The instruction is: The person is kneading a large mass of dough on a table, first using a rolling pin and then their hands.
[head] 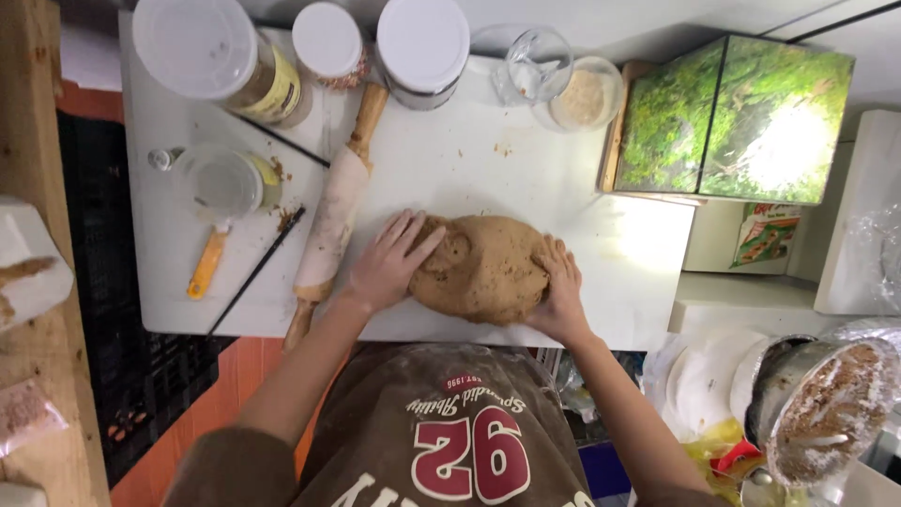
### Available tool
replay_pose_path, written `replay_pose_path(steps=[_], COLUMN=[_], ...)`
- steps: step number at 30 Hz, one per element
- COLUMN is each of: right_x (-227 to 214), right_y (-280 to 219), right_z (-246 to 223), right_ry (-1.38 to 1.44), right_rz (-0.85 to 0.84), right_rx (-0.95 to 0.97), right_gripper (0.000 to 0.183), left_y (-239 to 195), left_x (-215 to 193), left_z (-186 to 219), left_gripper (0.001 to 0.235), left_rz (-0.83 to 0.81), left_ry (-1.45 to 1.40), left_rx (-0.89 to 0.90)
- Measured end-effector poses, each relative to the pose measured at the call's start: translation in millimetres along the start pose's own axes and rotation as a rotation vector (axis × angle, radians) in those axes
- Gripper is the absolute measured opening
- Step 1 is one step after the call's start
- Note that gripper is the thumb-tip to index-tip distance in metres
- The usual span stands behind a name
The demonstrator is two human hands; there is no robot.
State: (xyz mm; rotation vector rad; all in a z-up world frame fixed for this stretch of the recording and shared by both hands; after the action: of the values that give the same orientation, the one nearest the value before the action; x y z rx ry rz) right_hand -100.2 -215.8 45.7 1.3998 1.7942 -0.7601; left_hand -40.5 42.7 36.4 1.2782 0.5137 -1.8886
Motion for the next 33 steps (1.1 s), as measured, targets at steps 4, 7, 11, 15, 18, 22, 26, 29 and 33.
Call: replay_pose_path(steps=[4,7,11,15,18,22,26,29,33], right_x=[2.5,15.1,10.2,-17.4,-56.6,-142.7,-198.2,-167.6,-69.9], right_y=[-8.2,-36.8,-42.2,-42.9,-31.1,-29.3,-13.3,10.2,24.5], right_z=[2.2,28.4,18.2,-16.0,-46.8,-78.9,-161.5,-205.9,-182.0], right_ry=[0.056,0.226,0.460,0.661,0.540,0.413,-0.009,-0.187,-0.315], right_rz=[0.255,0.240,0.383,0.465,0.400,0.393,0.393,0.288,-0.062], right_rx=[0.042,0.437,0.688,0.802,0.880,0.675,0.134,-0.039,-0.138], right_gripper=[0.096,0.077,0.044,0.038,0.040,0.038,0.037,0.038,0.051], left_y=[-4.9,-11.0,-6.8,-6.9,-5.8,-18.6,-13.0,-7.6,-22.1], left_x=[7.5,6.7,-19.2,-33.6,-66.1,-97.8,-84.6,-50.9,-62.8], left_z=[-8.8,0.4,2.1,7.9,16.6,30.0,47.3,59.2,17.6], left_gripper=[0.078,0.063,0.046,0.045,0.045,0.040,0.072,0.102,0.116], left_rz=[0.183,0.238,0.348,0.221,0.278,0.410,0.116,-0.175,-0.009], left_ry=[-0.090,-0.064,-0.231,-0.233,-0.367,-0.662,-1.323,-1.390,-0.432], left_rx=[-0.043,-0.114,-0.339,-0.575,-0.664,-0.773,-0.671,-0.460,-0.475])
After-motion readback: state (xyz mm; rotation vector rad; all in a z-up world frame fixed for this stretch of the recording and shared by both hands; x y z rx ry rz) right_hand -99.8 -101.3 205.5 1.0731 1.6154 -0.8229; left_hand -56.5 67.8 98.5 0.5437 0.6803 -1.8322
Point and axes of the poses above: each hand's wrist, its own y-axis towards the middle knuckle, its own x-axis out of the palm, z = x × y, the point moved 8 cm from there along y, towards the middle knuckle, and after that the axes turned 8 degrees about z, right-handed, at the moved point
